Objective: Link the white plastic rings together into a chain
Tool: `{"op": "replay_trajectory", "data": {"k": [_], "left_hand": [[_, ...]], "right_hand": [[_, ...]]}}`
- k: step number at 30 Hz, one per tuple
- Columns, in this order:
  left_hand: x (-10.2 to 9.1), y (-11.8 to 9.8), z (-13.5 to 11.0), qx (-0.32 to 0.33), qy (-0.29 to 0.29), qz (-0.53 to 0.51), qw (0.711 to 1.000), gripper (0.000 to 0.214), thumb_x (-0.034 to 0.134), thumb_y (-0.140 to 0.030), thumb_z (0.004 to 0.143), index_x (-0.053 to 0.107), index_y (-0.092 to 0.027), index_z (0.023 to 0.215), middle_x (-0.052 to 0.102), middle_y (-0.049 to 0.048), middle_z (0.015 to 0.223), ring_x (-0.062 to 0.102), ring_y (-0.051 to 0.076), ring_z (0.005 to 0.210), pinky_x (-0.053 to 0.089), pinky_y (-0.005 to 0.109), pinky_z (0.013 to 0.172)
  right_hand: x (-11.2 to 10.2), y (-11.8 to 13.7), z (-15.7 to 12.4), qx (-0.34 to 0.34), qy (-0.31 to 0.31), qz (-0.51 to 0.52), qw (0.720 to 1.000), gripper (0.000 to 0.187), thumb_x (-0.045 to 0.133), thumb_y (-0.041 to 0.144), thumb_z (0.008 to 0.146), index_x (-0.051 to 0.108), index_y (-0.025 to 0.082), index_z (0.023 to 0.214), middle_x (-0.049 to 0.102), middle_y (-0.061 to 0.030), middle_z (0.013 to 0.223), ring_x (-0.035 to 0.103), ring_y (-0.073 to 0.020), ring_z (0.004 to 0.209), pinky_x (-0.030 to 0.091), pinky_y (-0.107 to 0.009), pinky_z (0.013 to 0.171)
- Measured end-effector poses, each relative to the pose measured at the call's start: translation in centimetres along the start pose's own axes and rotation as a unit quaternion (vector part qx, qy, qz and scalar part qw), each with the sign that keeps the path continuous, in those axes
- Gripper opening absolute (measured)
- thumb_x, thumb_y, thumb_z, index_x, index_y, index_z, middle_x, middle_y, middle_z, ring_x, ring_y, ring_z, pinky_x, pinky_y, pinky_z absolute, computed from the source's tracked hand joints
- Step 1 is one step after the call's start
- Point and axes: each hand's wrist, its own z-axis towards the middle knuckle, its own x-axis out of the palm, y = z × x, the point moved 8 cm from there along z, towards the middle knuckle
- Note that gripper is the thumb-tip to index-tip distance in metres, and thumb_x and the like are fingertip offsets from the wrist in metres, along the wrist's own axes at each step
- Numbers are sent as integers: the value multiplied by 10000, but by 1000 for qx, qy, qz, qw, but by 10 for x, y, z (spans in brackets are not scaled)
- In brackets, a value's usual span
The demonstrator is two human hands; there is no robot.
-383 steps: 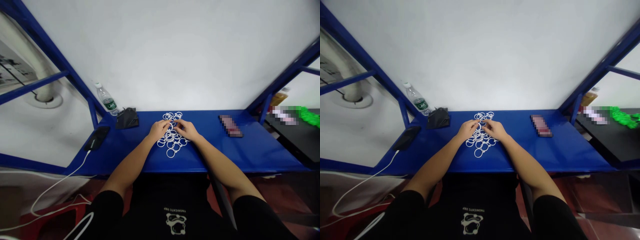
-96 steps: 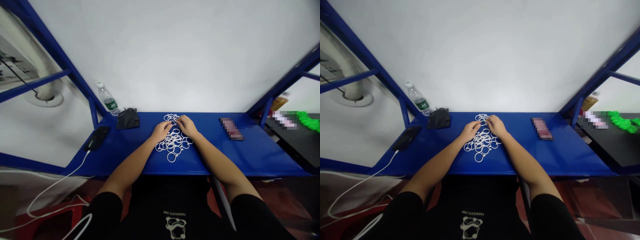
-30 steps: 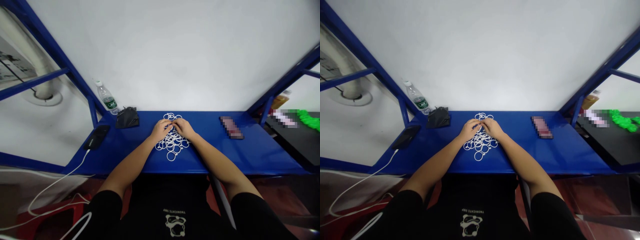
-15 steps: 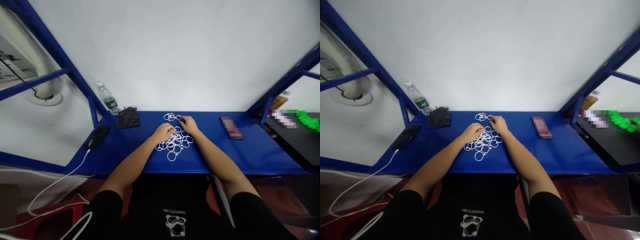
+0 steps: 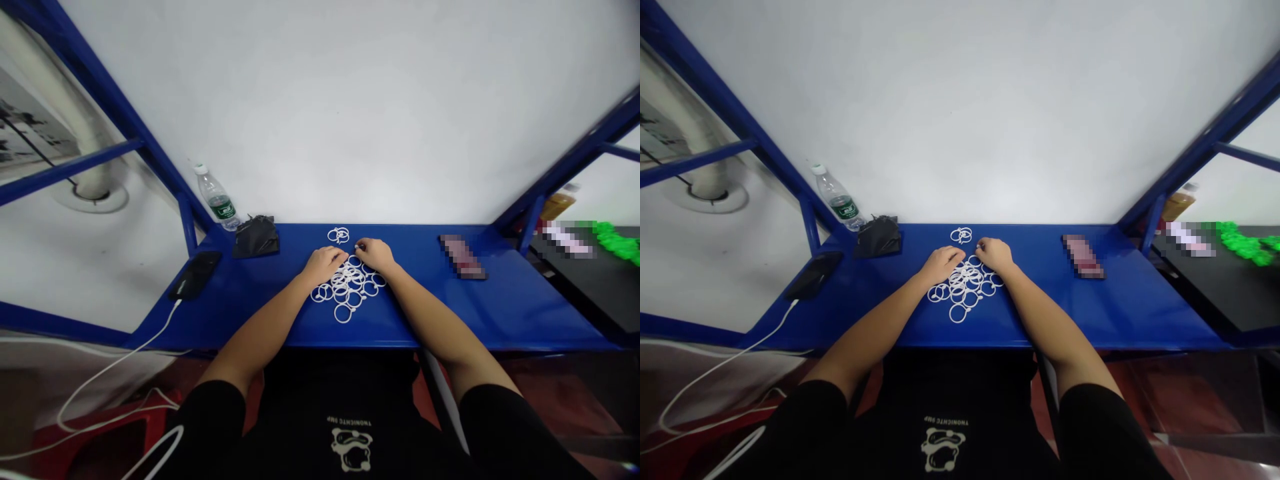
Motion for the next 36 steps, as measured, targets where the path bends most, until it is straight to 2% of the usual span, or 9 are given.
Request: {"op": "replay_trajectory", "data": {"k": [2, 6, 10, 13, 22, 26, 30, 33, 36], "left_hand": [[0, 3, 0, -11, -6, 2, 1000, 294, 542, -397, 1065, 770, -212, 1082, 776, 57, 1023, 709, 215, 997, 532, 341, 933], [1, 10, 1, -27, -15, -1, 1000, 307, 512, -359, 1075, 706, -200, 1253, 782, 84, 1147, 722, 239, 1084, 538, 367, 971], [3, 11, 1, -6, -16, -5, 1000, 317, 414, -312, 1101, 709, -213, 1160, 787, 71, 1096, 731, 233, 1053, 540, 361, 949], [3, 9, 1, 8, -19, -20, 1000, 315, 403, -302, 1101, 705, -212, 1100, 786, 63, 1053, 733, 220, 1009, 540, 344, 917], [4, 4, 0, 16, -5, -34, 999, 264, 464, -261, 1066, 714, -192, 1016, 782, 58, 976, 727, 211, 934, 525, 325, 847], [3, 1, -1, 21, -9, -21, 999, 257, 493, -267, 1057, 731, -196, 992, 774, 53, 959, 712, 202, 905, 518, 318, 833], [2, 0, 0, 11, -10, -21, 1000, 184, 595, -279, 1016, 754, -200, 967, 760, 41, 929, 686, 183, 855, 520, 306, 826], [0, 0, 1, 10, -16, -17, 1000, 146, 634, -261, 993, 769, -203, 994, 755, 40, 931, 676, 189, 890, 524, 323, 884], [3, 0, 1, 17, -12, -7, 1000, 148, 637, -249, 989, 778, -206, 978, 741, 39, 916, 665, 194, 907, 520, 341, 926]], "right_hand": [[-4, 5, -2, -25, -20, 11, 999, 261, 622, 292, 946, 788, 232, 1138, 818, -67, 1007, 742, -241, 919, 517, -295, 773], [-9, 30, -13, -157, -54, 73, 983, 294, 571, 326, 1008, 773, 212, 1188, 815, -76, 1051, 739, -219, 909, 523, -298, 822], [-8, 50, -27, -262, -60, 105, 958, 311, 531, 368, 1057, 764, 218, 1197, 813, -83, 1089, 744, -216, 963, 524, -296, 855], [-7, 54, -31, -292, -67, 114, 947, 317, 501, 378, 1080, 751, 211, 1184, 812, -86, 1068, 746, -217, 960, 523, -293, 843], [-12, 55, -32, -288, -58, 109, 949, 295, 462, 329, 1079, 731, 210, 1057, 792, -82, 964, 722, -209, 892, 503, -287, 808], [-10, 53, -31, -246, -24, 103, 963, 353, 443, 391, 1077, 750, 219, 1061, 791, -86, 1016, 714, -217, 946, 506, -298, 869], [-14, 42, -25, -179, -55, 102, 977, 449, 426, 482, 1081, 778, 218, 993, 783, -88, 968, 703, -220, 920, 509, -308, 872], [-18, 31, -18, -135, -99, 101, 981, 418, 441, 462, 1080, 778, 215, 1111, 786, -104, 1053, 697, -240, 1020, 512, -340, 943], [-11, 33, -11, -181, -82, 91, 976, 423, 494, 403, 1054, 694, 197, 1365, 707, -136, 1378, 619, -281, 1283, 450, -438, 1131]]}}
